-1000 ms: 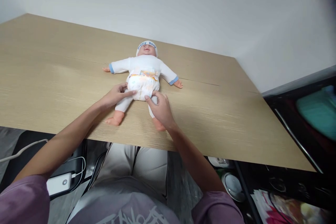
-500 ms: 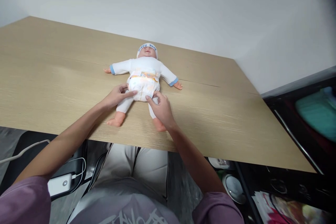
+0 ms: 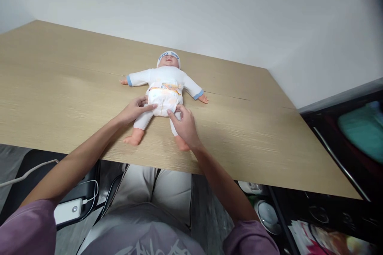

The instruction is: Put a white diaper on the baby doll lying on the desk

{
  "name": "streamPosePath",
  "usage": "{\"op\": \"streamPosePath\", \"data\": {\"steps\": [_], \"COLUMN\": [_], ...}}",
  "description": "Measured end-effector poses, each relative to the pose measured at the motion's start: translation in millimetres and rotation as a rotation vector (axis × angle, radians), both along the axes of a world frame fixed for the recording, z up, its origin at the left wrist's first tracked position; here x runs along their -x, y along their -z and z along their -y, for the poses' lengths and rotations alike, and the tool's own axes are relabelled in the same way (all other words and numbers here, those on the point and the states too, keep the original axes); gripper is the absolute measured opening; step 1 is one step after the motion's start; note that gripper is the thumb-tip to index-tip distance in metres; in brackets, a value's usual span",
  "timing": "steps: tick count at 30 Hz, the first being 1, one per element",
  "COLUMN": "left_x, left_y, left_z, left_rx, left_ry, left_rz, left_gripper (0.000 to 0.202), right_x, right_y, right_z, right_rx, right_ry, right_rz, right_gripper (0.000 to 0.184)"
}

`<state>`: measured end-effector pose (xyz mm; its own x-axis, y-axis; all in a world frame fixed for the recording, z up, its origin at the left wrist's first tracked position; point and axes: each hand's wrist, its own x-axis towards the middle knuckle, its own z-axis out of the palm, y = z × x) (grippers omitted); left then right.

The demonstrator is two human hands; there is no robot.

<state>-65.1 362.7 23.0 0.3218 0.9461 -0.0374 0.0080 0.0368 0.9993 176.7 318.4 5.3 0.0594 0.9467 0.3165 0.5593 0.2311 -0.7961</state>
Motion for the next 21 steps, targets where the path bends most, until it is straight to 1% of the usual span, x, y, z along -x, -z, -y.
{"op": "streamPosePath", "data": {"steps": [5, 9, 11, 15, 17, 18, 19, 21], "left_x": [-3.0, 1.1, 7.6, 28.3, 39.3, 43.9, 47.5, 51.0], "left_y": [-9.0, -18.8, -24.7, -33.4, -32.2, -29.9, -26.4, -17.7], "left_z": [-0.7, 3.4, 8.2, 12.5, 5.3, -1.7, -10.7, -33.7], "left_rx": [0.030, 0.045, 0.019, -0.101, -0.167, -0.214, -0.274, -0.416], "left_ry": [-0.019, -0.013, 0.010, 0.030, -0.007, -0.051, -0.113, -0.262], "left_rz": [-0.026, -0.083, -0.122, -0.212, -0.306, -0.371, -0.451, -0.655], "left_gripper": [0.066, 0.064, 0.060, 0.052, 0.048, 0.047, 0.046, 0.045], "right_x": [-1.7, -3.5, -5.4, -17.8, -30.2, -38.0, -46.6, -64.8], "right_y": [-7.5, -7.2, -7.0, -12.1, -15.2, -15.7, -15.2, -10.6], "right_z": [5.0, 16.6, 25.4, 37.8, 32.4, 25.0, 14.3, -15.8], "right_rx": [0.013, 0.036, 0.012, -0.066, -0.086, -0.102, -0.129, -0.208], "right_ry": [0.012, 0.005, -0.022, -0.062, -0.038, -0.013, 0.018, 0.094], "right_rz": [0.009, 0.030, 0.066, 0.126, 0.128, 0.128, 0.135, 0.186], "right_gripper": [0.027, 0.035, 0.037, 0.035, 0.035, 0.036, 0.037, 0.040]}}
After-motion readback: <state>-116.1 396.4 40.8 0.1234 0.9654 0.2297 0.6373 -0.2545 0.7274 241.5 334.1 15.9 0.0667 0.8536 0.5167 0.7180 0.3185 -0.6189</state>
